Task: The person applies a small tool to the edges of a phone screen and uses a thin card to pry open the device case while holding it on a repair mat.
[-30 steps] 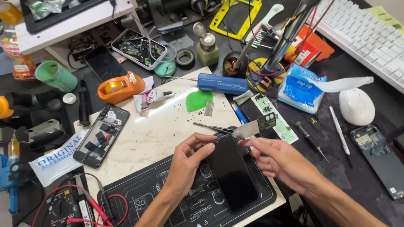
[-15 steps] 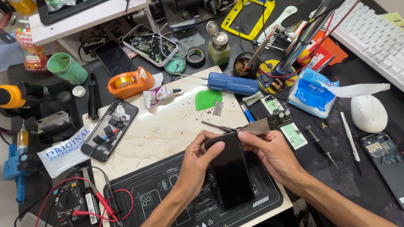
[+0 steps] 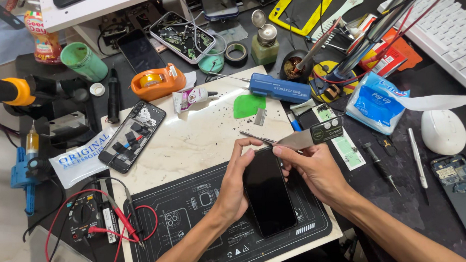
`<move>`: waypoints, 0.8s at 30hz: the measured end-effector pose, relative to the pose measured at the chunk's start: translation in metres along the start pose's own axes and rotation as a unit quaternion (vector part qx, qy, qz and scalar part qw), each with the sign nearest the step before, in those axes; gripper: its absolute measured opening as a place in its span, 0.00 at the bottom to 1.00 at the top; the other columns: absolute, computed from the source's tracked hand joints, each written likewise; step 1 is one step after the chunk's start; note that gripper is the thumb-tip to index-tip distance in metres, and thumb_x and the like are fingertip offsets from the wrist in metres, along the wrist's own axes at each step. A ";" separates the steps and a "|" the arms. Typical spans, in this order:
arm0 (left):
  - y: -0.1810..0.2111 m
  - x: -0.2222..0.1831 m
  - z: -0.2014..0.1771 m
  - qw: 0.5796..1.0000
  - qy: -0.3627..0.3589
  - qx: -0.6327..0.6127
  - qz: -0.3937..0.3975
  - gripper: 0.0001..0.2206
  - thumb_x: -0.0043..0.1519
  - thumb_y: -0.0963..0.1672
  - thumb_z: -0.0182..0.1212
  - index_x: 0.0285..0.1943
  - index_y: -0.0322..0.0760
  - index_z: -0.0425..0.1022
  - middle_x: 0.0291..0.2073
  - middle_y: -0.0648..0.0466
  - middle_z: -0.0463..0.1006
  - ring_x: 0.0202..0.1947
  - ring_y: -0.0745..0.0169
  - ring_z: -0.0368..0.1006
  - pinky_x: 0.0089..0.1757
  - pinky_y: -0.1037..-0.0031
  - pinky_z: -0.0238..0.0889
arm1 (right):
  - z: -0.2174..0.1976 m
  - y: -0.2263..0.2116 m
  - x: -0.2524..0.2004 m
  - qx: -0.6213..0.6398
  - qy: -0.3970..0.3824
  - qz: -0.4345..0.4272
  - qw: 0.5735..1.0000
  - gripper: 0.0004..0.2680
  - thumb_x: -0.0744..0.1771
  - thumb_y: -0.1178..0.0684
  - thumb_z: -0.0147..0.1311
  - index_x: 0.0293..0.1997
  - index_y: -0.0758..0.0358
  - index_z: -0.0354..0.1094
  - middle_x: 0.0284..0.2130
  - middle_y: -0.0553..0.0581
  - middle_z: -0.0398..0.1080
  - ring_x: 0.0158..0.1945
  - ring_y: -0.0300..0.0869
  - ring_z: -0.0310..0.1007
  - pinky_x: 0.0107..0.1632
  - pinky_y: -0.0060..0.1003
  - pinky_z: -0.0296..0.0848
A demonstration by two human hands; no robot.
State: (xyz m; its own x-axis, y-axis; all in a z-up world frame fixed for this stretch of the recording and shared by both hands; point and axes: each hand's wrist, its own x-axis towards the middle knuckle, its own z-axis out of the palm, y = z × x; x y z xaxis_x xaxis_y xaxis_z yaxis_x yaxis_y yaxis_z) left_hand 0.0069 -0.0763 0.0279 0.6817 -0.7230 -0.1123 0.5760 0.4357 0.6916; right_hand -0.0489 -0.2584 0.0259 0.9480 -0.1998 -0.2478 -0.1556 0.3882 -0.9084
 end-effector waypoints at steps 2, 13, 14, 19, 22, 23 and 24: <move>-0.001 0.001 -0.003 1.000 0.008 0.010 0.004 0.12 0.71 0.47 0.40 0.56 0.38 0.62 0.40 0.41 0.78 0.38 0.55 0.80 0.42 0.65 0.76 | 0.005 -0.001 0.002 -0.012 -0.005 -0.007 1.000 0.08 0.64 0.57 0.64 0.41 0.73 0.74 0.27 0.55 0.71 0.30 0.36 0.69 0.31 0.32 0.67; -0.003 0.004 -0.015 0.999 0.037 0.023 0.001 0.11 0.69 0.47 0.41 0.52 0.37 0.64 0.39 0.41 0.78 0.35 0.55 0.80 0.37 0.67 0.77 | 0.016 0.004 0.005 -0.011 0.020 0.009 1.000 0.09 0.64 0.57 0.62 0.43 0.74 0.75 0.31 0.58 0.76 0.33 0.38 0.74 0.33 0.32 0.70; -0.004 0.005 -0.016 0.999 0.043 0.018 -0.004 0.11 0.69 0.47 0.41 0.51 0.37 0.64 0.39 0.41 0.78 0.34 0.54 0.80 0.36 0.67 0.77 | 0.016 0.006 0.006 -0.014 0.022 0.004 1.000 0.09 0.64 0.57 0.63 0.43 0.75 0.75 0.31 0.59 0.76 0.33 0.38 0.74 0.33 0.32 0.70; -0.006 0.004 -0.019 0.997 0.059 0.046 -0.009 0.11 0.69 0.46 0.41 0.50 0.36 0.64 0.36 0.41 0.78 0.31 0.55 0.80 0.34 0.66 0.77 | 0.015 0.008 0.008 -0.036 0.039 0.008 0.999 0.09 0.64 0.57 0.63 0.41 0.77 0.75 0.30 0.59 0.77 0.32 0.38 0.74 0.33 0.33 0.71; -0.007 0.005 -0.022 0.997 0.053 0.058 -0.010 0.11 0.69 0.46 0.41 0.50 0.36 0.64 0.35 0.41 0.78 0.30 0.56 0.80 0.34 0.67 0.77 | 0.013 0.004 0.008 -0.076 0.035 0.024 0.996 0.10 0.64 0.56 0.63 0.41 0.76 0.77 0.29 0.59 0.77 0.31 0.38 0.73 0.35 0.33 0.71; -0.007 0.005 -0.022 0.997 0.049 0.058 -0.010 0.11 0.69 0.46 0.41 0.50 0.36 0.64 0.35 0.41 0.78 0.30 0.56 0.80 0.33 0.67 0.77 | 0.013 0.003 0.008 -0.089 0.033 0.035 0.995 0.10 0.64 0.55 0.63 0.41 0.76 0.78 0.29 0.59 0.77 0.31 0.38 0.73 0.35 0.33 0.71; -0.006 0.005 -0.021 0.997 0.046 0.058 -0.011 0.11 0.69 0.46 0.41 0.50 0.36 0.64 0.35 0.41 0.78 0.30 0.56 0.80 0.33 0.67 0.76 | 0.013 0.002 0.008 -0.102 0.030 0.028 0.994 0.10 0.64 0.55 0.63 0.41 0.75 0.78 0.29 0.59 0.77 0.31 0.38 0.74 0.36 0.32 0.71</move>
State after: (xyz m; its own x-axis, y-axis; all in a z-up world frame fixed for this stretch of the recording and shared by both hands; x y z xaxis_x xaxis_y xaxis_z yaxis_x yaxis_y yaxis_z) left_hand 0.0166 -0.0714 0.0075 0.7110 -0.6774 -0.1887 0.5388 0.3523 0.7652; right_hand -0.0380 -0.2476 0.0263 0.9191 -0.2387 -0.3134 -0.2660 0.2106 -0.9407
